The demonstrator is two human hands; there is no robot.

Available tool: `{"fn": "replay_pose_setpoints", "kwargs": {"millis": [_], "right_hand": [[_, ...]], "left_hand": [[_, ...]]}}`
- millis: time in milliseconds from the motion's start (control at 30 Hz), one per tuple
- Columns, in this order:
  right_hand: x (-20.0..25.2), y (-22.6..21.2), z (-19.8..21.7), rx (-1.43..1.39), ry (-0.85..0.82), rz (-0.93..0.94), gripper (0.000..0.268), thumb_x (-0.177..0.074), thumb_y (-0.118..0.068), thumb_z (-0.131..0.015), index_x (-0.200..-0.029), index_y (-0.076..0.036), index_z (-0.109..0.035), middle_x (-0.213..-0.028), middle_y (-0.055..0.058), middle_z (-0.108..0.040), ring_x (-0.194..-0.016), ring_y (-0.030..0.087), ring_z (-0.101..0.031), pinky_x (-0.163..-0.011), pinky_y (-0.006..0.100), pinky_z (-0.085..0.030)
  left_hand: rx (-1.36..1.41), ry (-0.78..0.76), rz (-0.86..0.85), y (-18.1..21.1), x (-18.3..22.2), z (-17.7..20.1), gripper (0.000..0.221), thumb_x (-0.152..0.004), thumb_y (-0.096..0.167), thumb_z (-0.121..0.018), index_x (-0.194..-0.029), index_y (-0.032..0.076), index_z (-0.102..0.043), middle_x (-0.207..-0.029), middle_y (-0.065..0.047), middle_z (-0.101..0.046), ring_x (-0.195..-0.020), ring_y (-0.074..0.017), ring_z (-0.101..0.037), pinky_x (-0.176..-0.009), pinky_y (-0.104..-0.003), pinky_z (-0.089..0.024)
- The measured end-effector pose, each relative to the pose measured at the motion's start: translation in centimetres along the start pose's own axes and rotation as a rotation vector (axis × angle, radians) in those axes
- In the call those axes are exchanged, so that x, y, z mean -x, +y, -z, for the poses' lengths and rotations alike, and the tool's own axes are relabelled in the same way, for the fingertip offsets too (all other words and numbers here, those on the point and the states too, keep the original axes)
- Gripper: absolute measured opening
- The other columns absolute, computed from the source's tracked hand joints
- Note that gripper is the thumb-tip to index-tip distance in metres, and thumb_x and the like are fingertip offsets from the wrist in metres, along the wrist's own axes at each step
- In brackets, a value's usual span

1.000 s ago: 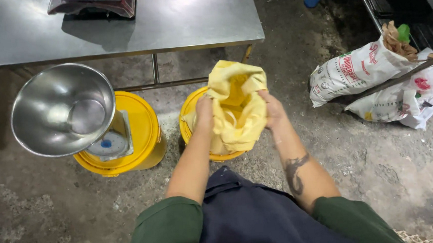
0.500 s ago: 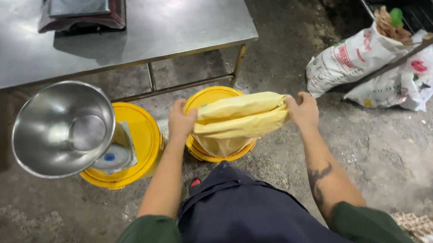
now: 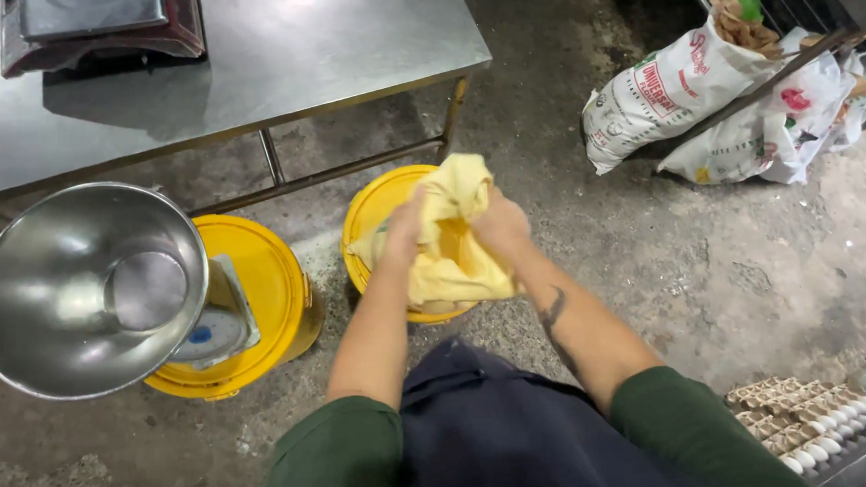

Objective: The person scoops a white powdery substance from a large white sack using a smaller white bag and transfers it into a yellow sack. The person repeats this scooping and transferring action multiple times.

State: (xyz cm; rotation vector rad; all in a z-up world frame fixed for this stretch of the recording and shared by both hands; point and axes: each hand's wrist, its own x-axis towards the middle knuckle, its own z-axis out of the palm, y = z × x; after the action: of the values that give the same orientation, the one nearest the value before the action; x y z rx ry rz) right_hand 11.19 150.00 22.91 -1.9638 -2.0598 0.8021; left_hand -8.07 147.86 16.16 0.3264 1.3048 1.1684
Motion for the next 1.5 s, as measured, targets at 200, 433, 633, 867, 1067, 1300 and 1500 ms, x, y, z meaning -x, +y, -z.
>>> {"fn": "replay_pose_setpoints", "kwargs": {"millis": [200, 433, 633, 867, 1067, 1300, 1500], "right_hand": [[-5.3, 13.6, 2.1, 0.728, -0.256, 0.207, 0.033, -0.079, -0.025, -0.072, -0.108, -0.013, -0.08, -0.108, 0.014, -0.077, -0.103, 0.033, -0.074, -0.09, 0.046, -0.059], [1.0, 4.5, 3.4, 0.254, -0.081, 0.086, 0.064, -0.074, -0.043, -0.078, -0.127, -0.01, -0.062, -0.119, 0.02, -0.07, -0.111, 0.04, -0.065, -0.091, 0.051, -0.053], [-3.0, 5.6, -8.0, -0.018, -0.209, 0.145, 0.034, -0.089, -0.033, -0.063, -0.107, -0.008, -0.074, -0.11, 0.02, -0.073, -0.103, 0.037, -0.071, -0.088, 0.048, -0.057], [-9.2, 11.4, -3.3, -1.636, -0.323, -0.381, 0.031, -0.089, -0.017, -0.06, -0.11, 0.005, -0.065, -0.107, 0.023, -0.07, -0.099, 0.04, -0.07, -0.09, 0.052, -0.058], [-5.8, 10.3, -1.5, -1.037, 0.284, -0.305, 0.044, -0.083, -0.02, -0.069, -0.12, -0.001, -0.056, -0.105, 0.02, -0.07, -0.097, 0.036, -0.07, -0.088, 0.049, -0.057], [3.5, -1.1, 0.5, 0.02, -0.063, 0.574, 0.042, -0.086, -0.041, -0.072, -0.114, -0.01, -0.073, -0.102, 0.02, -0.073, -0.102, 0.039, -0.069, -0.096, 0.048, -0.052], [8.4, 3.2, -1.5, 0.15, -0.541, 0.27, 0.056, -0.087, -0.058, -0.063, -0.114, -0.009, -0.073, -0.111, 0.021, -0.072, -0.105, 0.041, -0.068, -0.092, 0.051, -0.052]], "left_hand": [[0.008, 0.093, -0.069, 5.4, 2.4, 8.8, 0.062, -0.093, 0.051, -0.064, -0.123, -0.003, -0.071, -0.117, -0.014, -0.076, -0.108, -0.0294, -0.071, -0.092, -0.044, -0.053], [-0.662, 0.638, -0.331, 0.3, 10.9, 5.8, 0.089, -0.078, 0.037, -0.085, -0.143, -0.005, -0.042, -0.136, -0.03, -0.055, -0.125, -0.0411, -0.054, -0.103, -0.045, -0.043], [0.014, 0.399, -0.348, -6.3, 0.4, 2.5, 0.053, -0.084, 0.013, -0.057, -0.135, -0.004, -0.058, -0.122, -0.02, -0.067, -0.108, -0.0324, -0.066, -0.095, -0.046, -0.054], [0.511, -0.048, 0.022, -3.4, -0.1, 14.7, 0.051, -0.083, 0.016, -0.053, -0.131, -0.001, -0.062, -0.125, -0.02, -0.07, -0.115, -0.0344, -0.067, -0.102, -0.047, -0.053], [-0.439, 0.376, -0.395, -2.6, 7.0, 14.6, 0.053, -0.085, 0.022, -0.061, -0.131, -0.003, -0.061, -0.117, -0.023, -0.069, -0.11, -0.0389, -0.066, -0.1, -0.047, -0.052], [-1.451, 0.345, -0.409, 0.6, 8.9, 3.8, 0.05, -0.084, 0.038, -0.075, -0.12, 0.005, -0.069, -0.111, -0.025, -0.071, -0.108, -0.0439, -0.066, -0.097, -0.05, -0.05], [0.261, 0.387, -0.181, -2.2, -6.5, 5.8, 0.041, -0.087, 0.022, -0.054, -0.102, -0.011, -0.071, -0.094, -0.013, -0.073, -0.08, -0.0238, -0.069, -0.074, -0.04, -0.057]]}}
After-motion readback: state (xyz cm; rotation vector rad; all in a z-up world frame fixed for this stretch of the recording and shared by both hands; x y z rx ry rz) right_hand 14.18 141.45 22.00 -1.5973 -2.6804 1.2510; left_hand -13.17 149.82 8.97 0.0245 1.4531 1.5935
